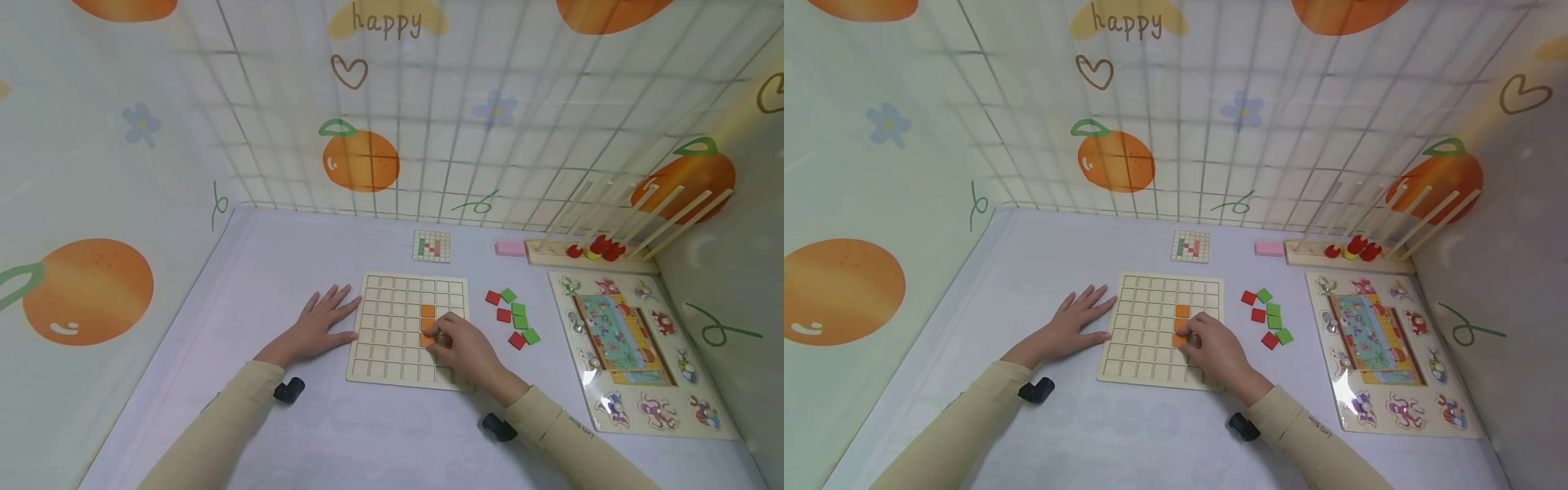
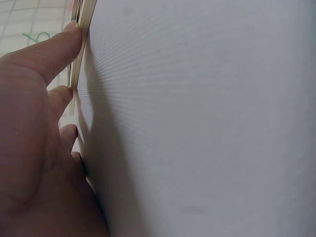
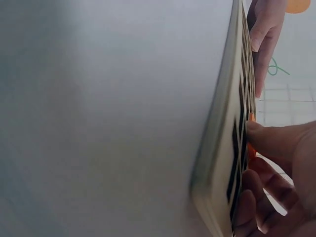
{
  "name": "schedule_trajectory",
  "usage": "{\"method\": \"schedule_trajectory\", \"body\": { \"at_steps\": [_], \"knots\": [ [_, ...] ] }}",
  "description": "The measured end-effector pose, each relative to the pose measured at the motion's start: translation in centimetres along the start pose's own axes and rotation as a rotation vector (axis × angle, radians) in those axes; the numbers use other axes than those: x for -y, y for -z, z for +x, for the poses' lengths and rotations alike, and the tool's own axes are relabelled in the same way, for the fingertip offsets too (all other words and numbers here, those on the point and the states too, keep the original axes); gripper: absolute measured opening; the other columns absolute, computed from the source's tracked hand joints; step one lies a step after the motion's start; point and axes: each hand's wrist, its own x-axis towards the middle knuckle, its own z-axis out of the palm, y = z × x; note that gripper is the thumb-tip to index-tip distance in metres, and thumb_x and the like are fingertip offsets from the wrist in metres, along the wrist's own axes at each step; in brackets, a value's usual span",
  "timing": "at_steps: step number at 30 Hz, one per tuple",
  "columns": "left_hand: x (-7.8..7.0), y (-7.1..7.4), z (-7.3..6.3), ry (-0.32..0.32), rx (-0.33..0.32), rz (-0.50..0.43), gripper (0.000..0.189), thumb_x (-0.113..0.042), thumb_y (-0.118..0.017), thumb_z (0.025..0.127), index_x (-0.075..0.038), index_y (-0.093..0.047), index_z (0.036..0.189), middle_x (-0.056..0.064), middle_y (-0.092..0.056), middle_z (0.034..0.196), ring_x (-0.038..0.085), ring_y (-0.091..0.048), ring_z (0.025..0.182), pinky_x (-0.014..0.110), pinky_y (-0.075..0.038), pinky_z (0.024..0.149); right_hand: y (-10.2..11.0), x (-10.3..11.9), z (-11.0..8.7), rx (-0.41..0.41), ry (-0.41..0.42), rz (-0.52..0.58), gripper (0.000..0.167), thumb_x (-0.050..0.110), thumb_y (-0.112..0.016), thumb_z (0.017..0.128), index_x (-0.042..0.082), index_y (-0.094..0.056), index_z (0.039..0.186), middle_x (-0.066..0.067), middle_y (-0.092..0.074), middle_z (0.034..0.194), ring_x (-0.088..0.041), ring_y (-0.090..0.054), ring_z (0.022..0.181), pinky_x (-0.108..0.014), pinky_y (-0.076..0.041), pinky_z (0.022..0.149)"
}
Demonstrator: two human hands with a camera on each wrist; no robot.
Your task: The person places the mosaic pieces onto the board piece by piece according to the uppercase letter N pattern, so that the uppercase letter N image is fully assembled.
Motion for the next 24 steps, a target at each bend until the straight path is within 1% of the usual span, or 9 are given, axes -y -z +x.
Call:
{"method": "schedule_trajectory", "body": {
  "at_steps": [8, 11, 19, 24],
  "knots": [
    [-0.09, 0.12, -0.02, 0.003, 0.006, 0.001, 0.079, -0.06, -0.058, 0.097, -0.027, -0.028, 0.162, 0.004, -0.01, 0.171, 0.03, -0.001, 0.157, 0.054, 0.005, 0.125, 0.02, 0.05, -0.18, -0.016, 0.002, -0.016, 0.022, 0.022, -0.086, 0.084, 0.021, -0.08, 0.105, 0.01, -0.062, 0.1, -0.01, -0.05, 0.079, -0.025, -0.046, 0.066],
    [-0.07, 0.11, 0.0, 0.004, 0.008, 0.001, 0.079, -0.059, -0.059, 0.097, -0.027, -0.028, 0.162, 0.004, -0.01, 0.171, 0.03, -0.001, 0.157, 0.054, 0.005, 0.125, 0.03, 0.06, -0.23, -0.017, 0.005, -0.019, 0.02, 0.022, -0.086, 0.084, 0.021, -0.08, 0.103, 0.01, -0.063, 0.1, -0.01, -0.05, 0.08, -0.025, -0.046, 0.067],
    [-0.03, 0.05, 0.08, 0.009, 0.011, 0.006, 0.079, -0.061, -0.058, 0.097, -0.028, -0.027, 0.162, 0.003, -0.01, 0.171, 0.029, -0.001, 0.157, 0.053, 0.005, 0.125, -0.12, -0.06, -0.25, -0.036, 0.015, -0.009, 0.018, 0.021, -0.087, 0.083, 0.021, -0.08, 0.1, 0.01, -0.063, 0.099, -0.009, -0.05, 0.079, -0.025, -0.046, 0.066],
    [-0.04, 0.04, 0.06, 0.013, 0.009, 0.001, 0.079, -0.06, -0.059, 0.097, -0.027, -0.028, 0.162, 0.004, -0.01, 0.171, 0.03, -0.001, 0.157, 0.054, 0.005, 0.125, -0.22, -0.14, -0.28, -0.041, 0.018, -0.002, 0.02, 0.021, -0.087, 0.083, 0.021, -0.08, 0.102, 0.009, -0.063, 0.098, -0.009, -0.05, 0.079, -0.025, -0.046, 0.065]
  ]
}}
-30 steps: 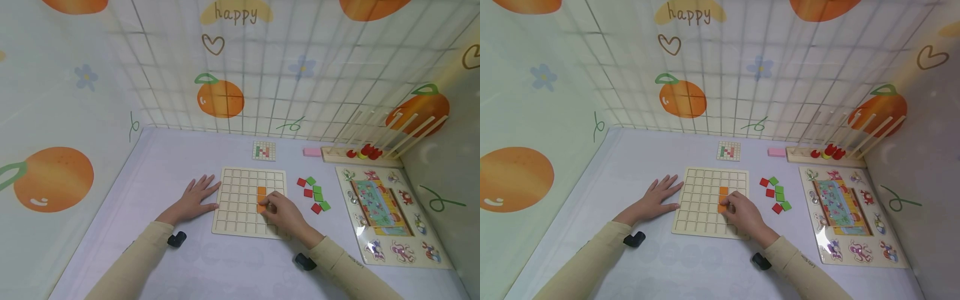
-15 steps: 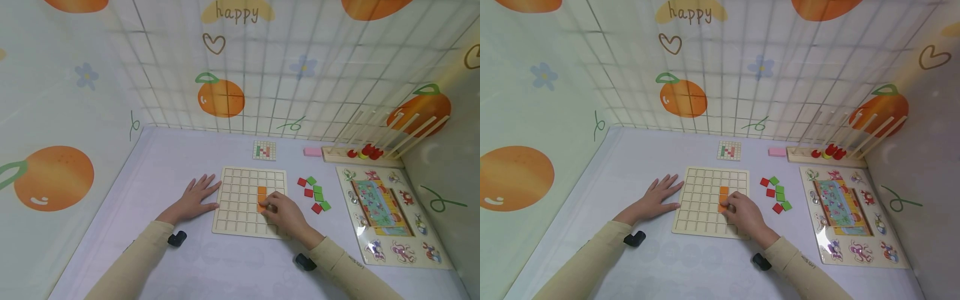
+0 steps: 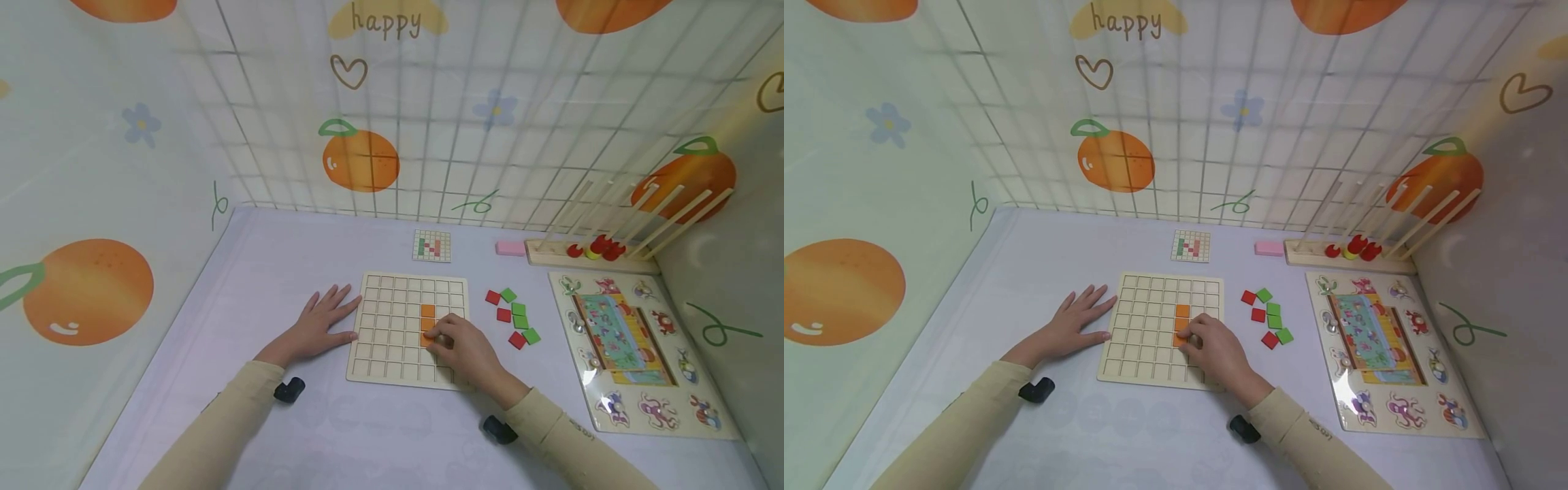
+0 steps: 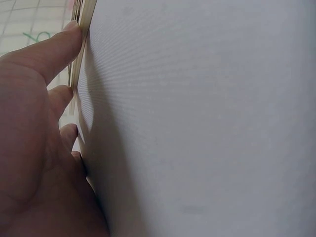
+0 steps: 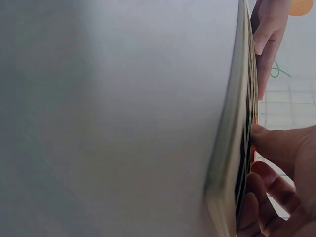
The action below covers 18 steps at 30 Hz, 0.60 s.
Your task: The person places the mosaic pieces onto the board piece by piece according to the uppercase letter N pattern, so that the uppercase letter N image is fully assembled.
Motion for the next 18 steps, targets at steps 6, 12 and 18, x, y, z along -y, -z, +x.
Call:
{"method": "schedule_trajectory", "body": {
  "at_steps": [6, 12, 18],
  "knots": [
    [-0.1, 0.0, 0.0, 0.002, -0.004, 0.008, 0.08, -0.06, -0.059, 0.096, -0.028, -0.028, 0.162, 0.004, -0.011, 0.171, 0.03, -0.001, 0.157, 0.054, 0.005, 0.125, -0.1, -0.2, -0.1, -0.016, 0.004, 0.008, 0.021, 0.02, -0.087, 0.083, 0.022, -0.079, 0.103, 0.01, -0.063, 0.099, -0.009, -0.051, 0.081, -0.026, -0.048, 0.069],
    [-0.1, 0.0, -0.1, -0.011, -0.02, 0.011, 0.08, -0.059, -0.061, 0.096, -0.026, -0.031, 0.162, 0.007, -0.013, 0.171, 0.032, -0.003, 0.157, 0.057, 0.003, 0.124, 0.2, -0.4, -0.5, -0.019, -0.001, 0.028, 0.018, 0.021, -0.086, 0.085, 0.022, -0.079, 0.101, 0.01, -0.063, 0.097, -0.011, -0.051, 0.081, -0.025, -0.047, 0.068],
    [0.0, -0.1, 0.0, -0.015, -0.022, 0.012, 0.08, -0.06, -0.061, 0.095, -0.027, -0.03, 0.162, 0.005, -0.012, 0.171, 0.031, -0.002, 0.157, 0.056, 0.003, 0.125, 1.3, -0.9, -1.0, -0.02, -0.03, 0.062, 0.013, 0.018, -0.081, 0.089, 0.023, -0.078, 0.101, 0.011, -0.061, 0.093, -0.01, -0.054, 0.08, -0.025, -0.05, 0.068]
  ]
}}
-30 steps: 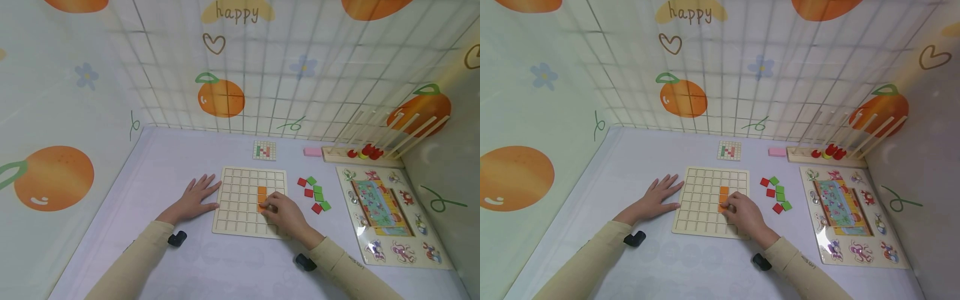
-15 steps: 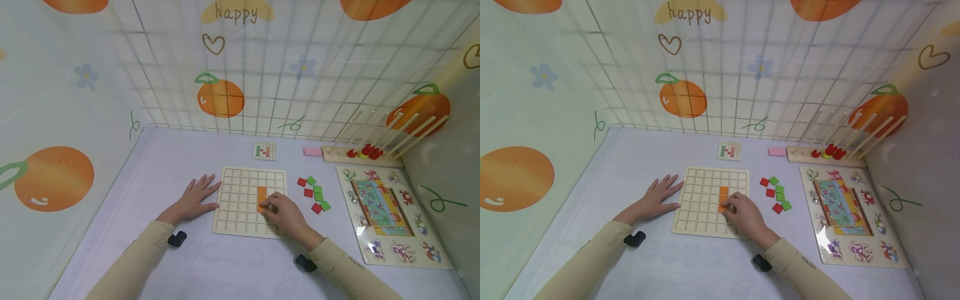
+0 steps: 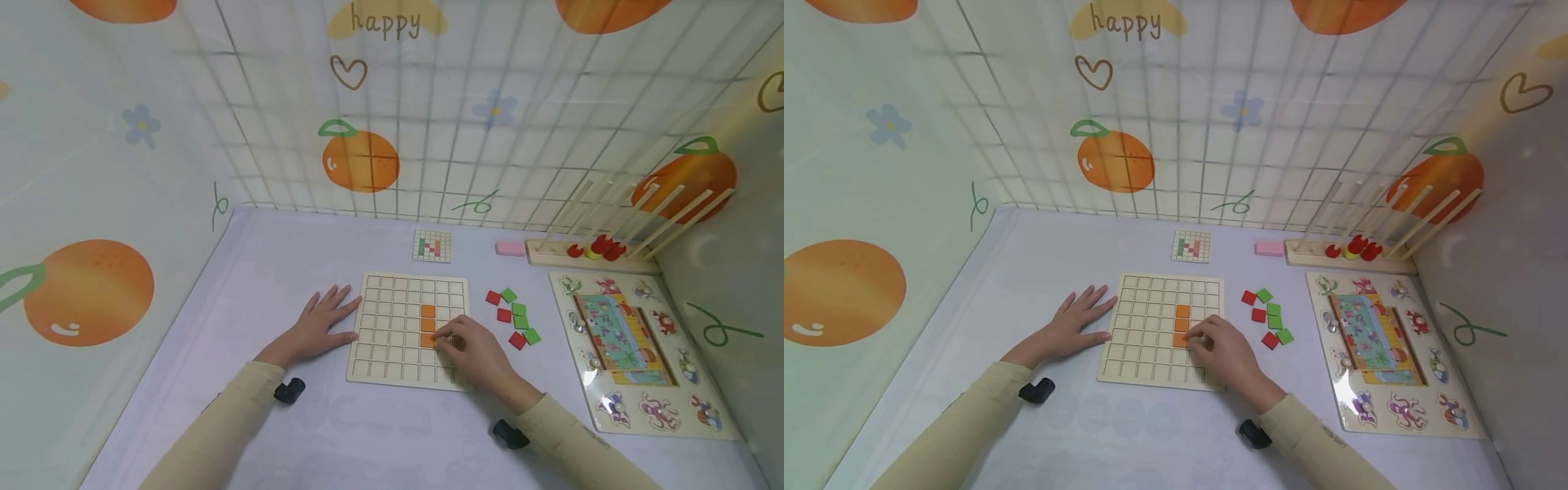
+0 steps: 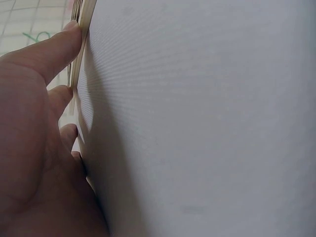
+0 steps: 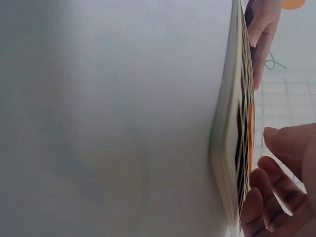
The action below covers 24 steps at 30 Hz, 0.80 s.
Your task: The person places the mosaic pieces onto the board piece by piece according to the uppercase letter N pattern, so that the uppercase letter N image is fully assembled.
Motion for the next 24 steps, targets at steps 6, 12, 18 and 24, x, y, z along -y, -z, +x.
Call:
{"method": "schedule_trajectory", "body": {
  "at_steps": [6, 12, 18, 24],
  "knots": [
    [0.1, 0.0, 0.1, 0.001, 0.008, -0.001, 0.08, -0.061, -0.059, 0.096, -0.028, -0.028, 0.162, 0.004, -0.011, 0.171, 0.03, -0.001, 0.157, 0.055, 0.004, 0.125, 1.6, -1.2, -0.6, -0.019, -0.037, -0.009, 0.012, 0.017, -0.08, 0.09, 0.021, -0.077, 0.101, 0.011, -0.063, 0.095, -0.01, -0.056, 0.079, -0.025, -0.051, 0.066],
    [0.0, 0.2, 0.0, -0.006, 0.012, -0.008, 0.079, -0.059, -0.059, 0.097, -0.027, -0.029, 0.162, 0.005, -0.011, 0.171, 0.03, -0.002, 0.157, 0.056, 0.003, 0.124, 3.2, -2.7, -1.1, -0.026, -0.11, -0.044, 0.012, 0.019, -0.078, 0.091, 0.018, -0.077, 0.103, 0.007, -0.065, 0.094, -0.013, -0.057, 0.08, -0.028, -0.052, 0.065],
    [-0.1, 0.3, -0.1, -0.01, 0.011, -0.013, 0.079, -0.058, -0.061, 0.096, -0.026, -0.03, 0.162, 0.006, -0.012, 0.171, 0.032, -0.002, 0.157, 0.058, 0.002, 0.124, 4.4, -4.6, -1.9, -0.035, -0.161, -0.074, 0.015, 0.019, -0.075, 0.093, 0.016, -0.076, 0.108, 0.003, -0.065, 0.096, -0.017, -0.055, 0.082, -0.03, -0.05, 0.068],
    [-0.1, 0.3, -0.1, -0.004, 0.011, -0.008, 0.079, -0.058, -0.061, 0.096, -0.026, -0.029, 0.162, 0.005, -0.011, 0.171, 0.031, -0.002, 0.157, 0.057, 0.003, 0.124, 5.5, -6.5, -2.8, -0.059, -0.183, -0.098, 0.018, 0.018, -0.076, 0.093, 0.013, -0.074, 0.11, -0.001, -0.064, 0.098, -0.019, -0.054, 0.084, -0.029, -0.05, 0.069]
  ]
}}
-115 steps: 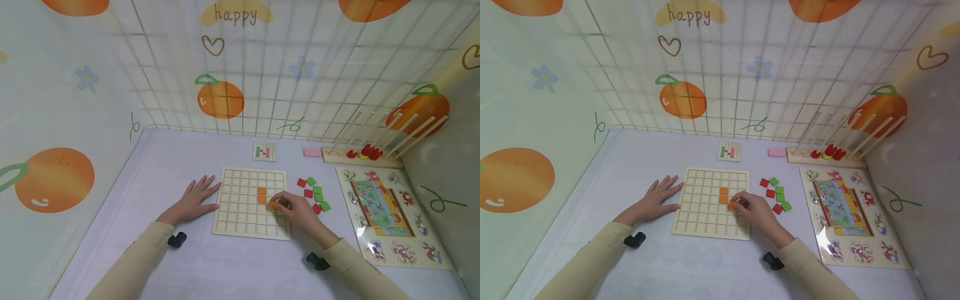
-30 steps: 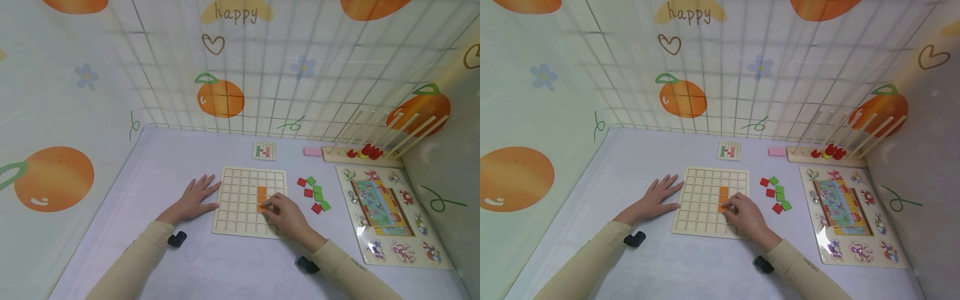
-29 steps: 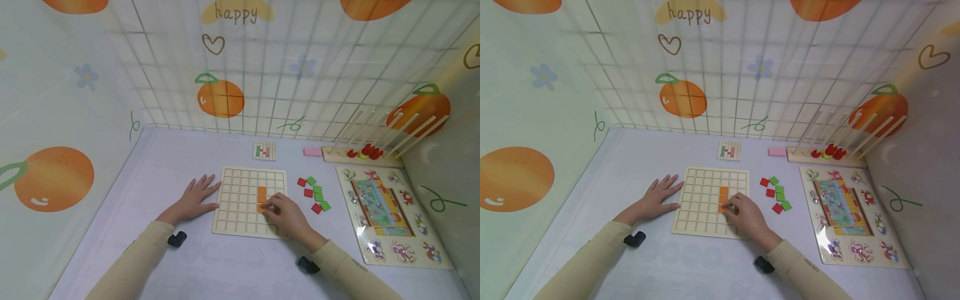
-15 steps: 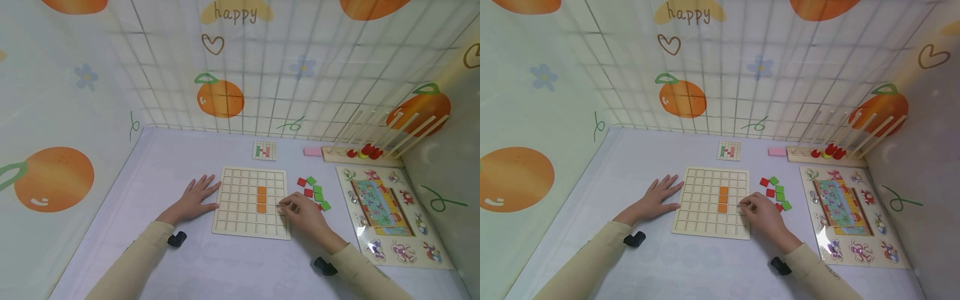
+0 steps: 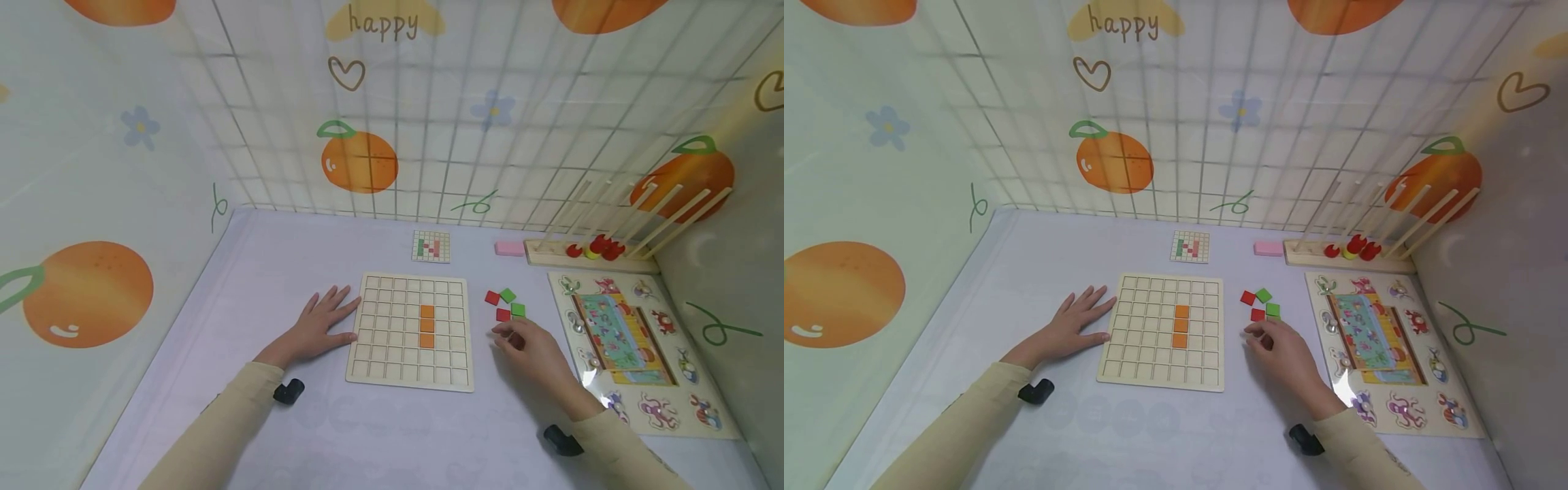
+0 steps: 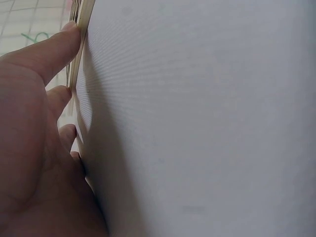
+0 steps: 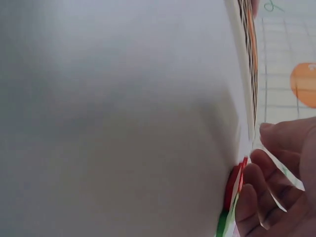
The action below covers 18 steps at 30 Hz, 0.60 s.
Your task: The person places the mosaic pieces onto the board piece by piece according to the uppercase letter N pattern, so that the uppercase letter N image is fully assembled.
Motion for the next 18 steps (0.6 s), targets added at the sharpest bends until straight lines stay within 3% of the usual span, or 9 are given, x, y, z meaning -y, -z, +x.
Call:
{"method": "schedule_trajectory", "body": {
  "at_steps": [8, 18],
  "knots": [
    [0.0, -0.1, -0.1, -0.007, -0.007, -0.001, 0.078, -0.057, -0.061, 0.096, -0.025, -0.031, 0.162, 0.006, -0.012, 0.171, 0.032, -0.002, 0.157, 0.057, 0.004, 0.124, 1.2, -1.4, -0.5, 0.011, -0.067, -0.02, 0.025, 0.019, -0.076, 0.094, 0.01, -0.073, 0.116, -0.006, -0.066, 0.108, -0.022, -0.057, 0.093, -0.038, -0.055, 0.082],
    [0.1, -0.1, 0.0, -0.007, -0.003, 0.007, 0.08, -0.058, -0.061, 0.096, -0.026, -0.029, 0.162, 0.005, -0.011, 0.171, 0.031, -0.002, 0.157, 0.057, 0.003, 0.124, 1.5, -2.4, -0.8, 0.001, -0.082, -0.049, 0.026, 0.019, -0.078, 0.092, 0.009, -0.073, 0.115, -0.01, -0.064, 0.113, -0.023, -0.055, 0.091, -0.035, -0.052, 0.074]
  ]
}}
